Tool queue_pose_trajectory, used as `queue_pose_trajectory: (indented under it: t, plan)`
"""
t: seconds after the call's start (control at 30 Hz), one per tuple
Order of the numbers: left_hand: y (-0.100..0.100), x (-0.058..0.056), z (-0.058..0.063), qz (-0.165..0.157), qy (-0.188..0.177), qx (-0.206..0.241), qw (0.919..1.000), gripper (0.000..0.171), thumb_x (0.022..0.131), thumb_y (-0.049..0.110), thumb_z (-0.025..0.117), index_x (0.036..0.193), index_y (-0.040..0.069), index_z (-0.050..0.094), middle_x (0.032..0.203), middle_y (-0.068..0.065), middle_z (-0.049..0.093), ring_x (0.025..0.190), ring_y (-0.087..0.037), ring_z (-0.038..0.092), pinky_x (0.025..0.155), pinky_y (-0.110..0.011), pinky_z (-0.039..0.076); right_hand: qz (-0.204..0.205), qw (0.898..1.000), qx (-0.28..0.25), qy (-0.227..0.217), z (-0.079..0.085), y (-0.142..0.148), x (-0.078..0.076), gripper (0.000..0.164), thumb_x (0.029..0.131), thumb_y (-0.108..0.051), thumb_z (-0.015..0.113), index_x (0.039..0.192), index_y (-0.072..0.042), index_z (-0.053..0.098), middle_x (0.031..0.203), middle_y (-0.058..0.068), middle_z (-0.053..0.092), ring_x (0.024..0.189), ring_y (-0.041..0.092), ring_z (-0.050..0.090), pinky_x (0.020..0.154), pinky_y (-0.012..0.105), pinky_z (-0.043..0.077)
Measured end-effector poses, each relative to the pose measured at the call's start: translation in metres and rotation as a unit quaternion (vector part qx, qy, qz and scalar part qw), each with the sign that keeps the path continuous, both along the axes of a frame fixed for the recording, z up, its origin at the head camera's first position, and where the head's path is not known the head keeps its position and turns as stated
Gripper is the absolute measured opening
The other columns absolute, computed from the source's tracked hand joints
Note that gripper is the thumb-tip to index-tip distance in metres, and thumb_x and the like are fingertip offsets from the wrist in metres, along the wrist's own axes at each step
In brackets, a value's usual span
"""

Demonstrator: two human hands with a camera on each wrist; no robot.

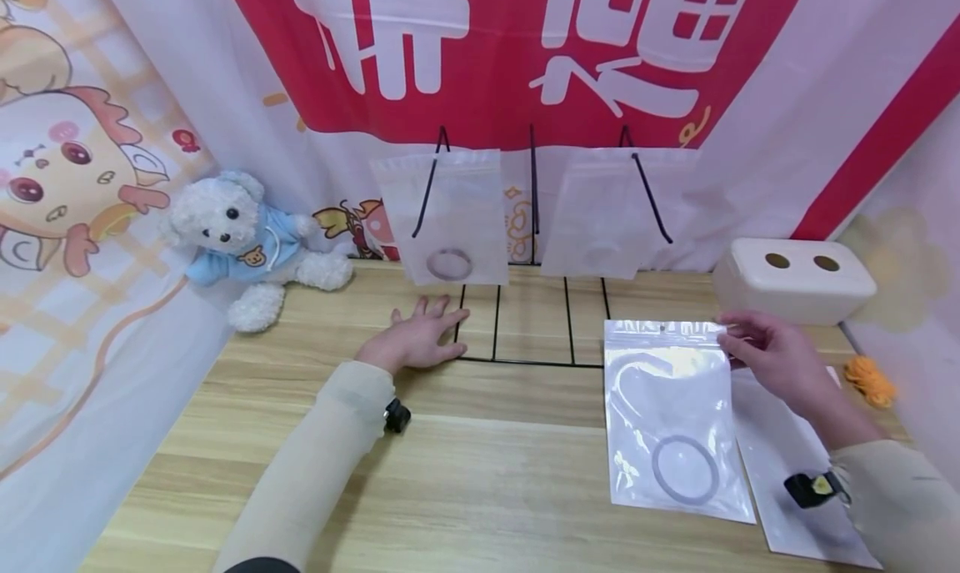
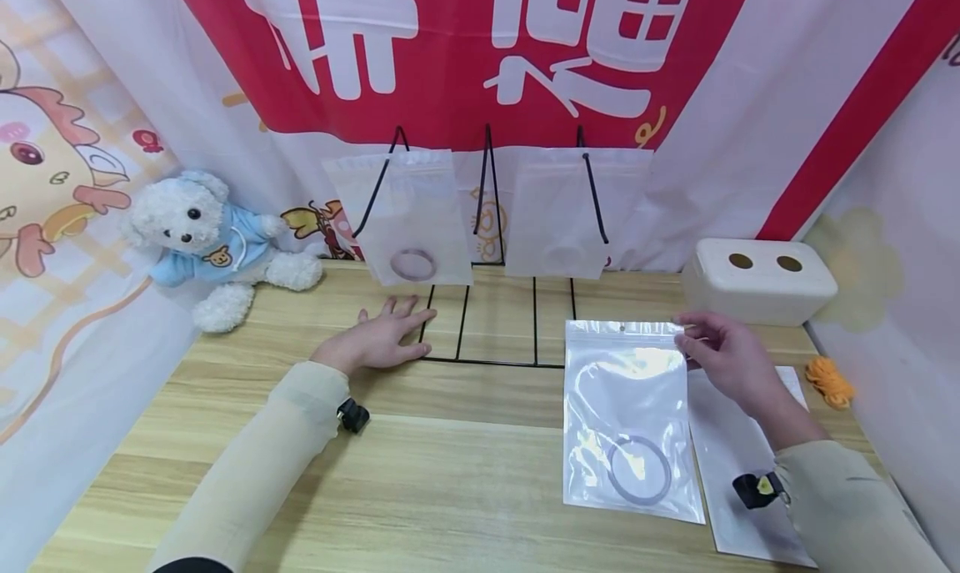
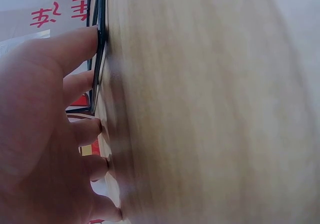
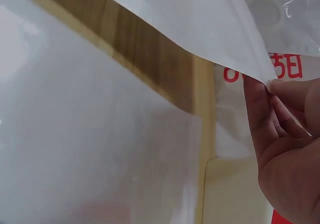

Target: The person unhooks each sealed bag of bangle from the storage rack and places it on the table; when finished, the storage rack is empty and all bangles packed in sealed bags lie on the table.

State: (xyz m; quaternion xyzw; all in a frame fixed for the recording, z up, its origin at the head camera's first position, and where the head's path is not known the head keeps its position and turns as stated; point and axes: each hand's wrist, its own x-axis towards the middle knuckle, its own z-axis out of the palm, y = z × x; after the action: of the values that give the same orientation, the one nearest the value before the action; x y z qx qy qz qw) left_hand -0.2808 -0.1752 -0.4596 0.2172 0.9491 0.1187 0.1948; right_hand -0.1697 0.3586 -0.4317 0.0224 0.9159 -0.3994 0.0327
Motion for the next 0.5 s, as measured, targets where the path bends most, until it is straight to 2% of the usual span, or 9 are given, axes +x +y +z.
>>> queue_pose_trajectory:
  t: [0.13,0.33,0.5]
  plan:
    - [-0.002,-0.003,-0.005,-0.004,0.001,0.006,1.0000,0.081,0.103,0.072,0.052,0.172,0.038,0.028,0.183,-0.015,0.008,0.164,-0.059,0.001,0.115,-0.094,0.000,0.014,1.000,0.013,-0.006,-0.007,0.003,-0.003,0.044,0.111,-0.029,0.064,0.145,-0.001,0.061,0.121,0.022,0.069,0.089,0.013,0.074,0.076,0.025,0.066]
    - [0.002,0.006,0.008,0.003,0.000,-0.002,1.0000,0.076,0.107,0.062,0.056,0.172,0.034,0.029,0.183,-0.014,0.007,0.166,-0.055,0.000,0.120,-0.090,0.000,0.039,0.997,0.065,-0.015,-0.010,0.003,-0.008,0.033,0.109,-0.019,0.067,0.135,0.000,0.069,0.114,0.019,0.076,0.095,0.024,0.071,0.073,0.021,0.061]
    - [0.002,0.006,0.005,0.002,0.006,-0.013,0.9999,0.075,0.108,0.060,0.055,0.173,0.033,0.027,0.184,-0.011,0.006,0.166,-0.054,0.000,0.122,-0.088,0.002,0.050,0.993,0.106,-0.026,-0.011,0.005,-0.013,0.028,0.106,-0.015,0.070,0.130,-0.001,0.073,0.114,0.018,0.076,0.097,0.028,0.065,0.072,0.023,0.056]
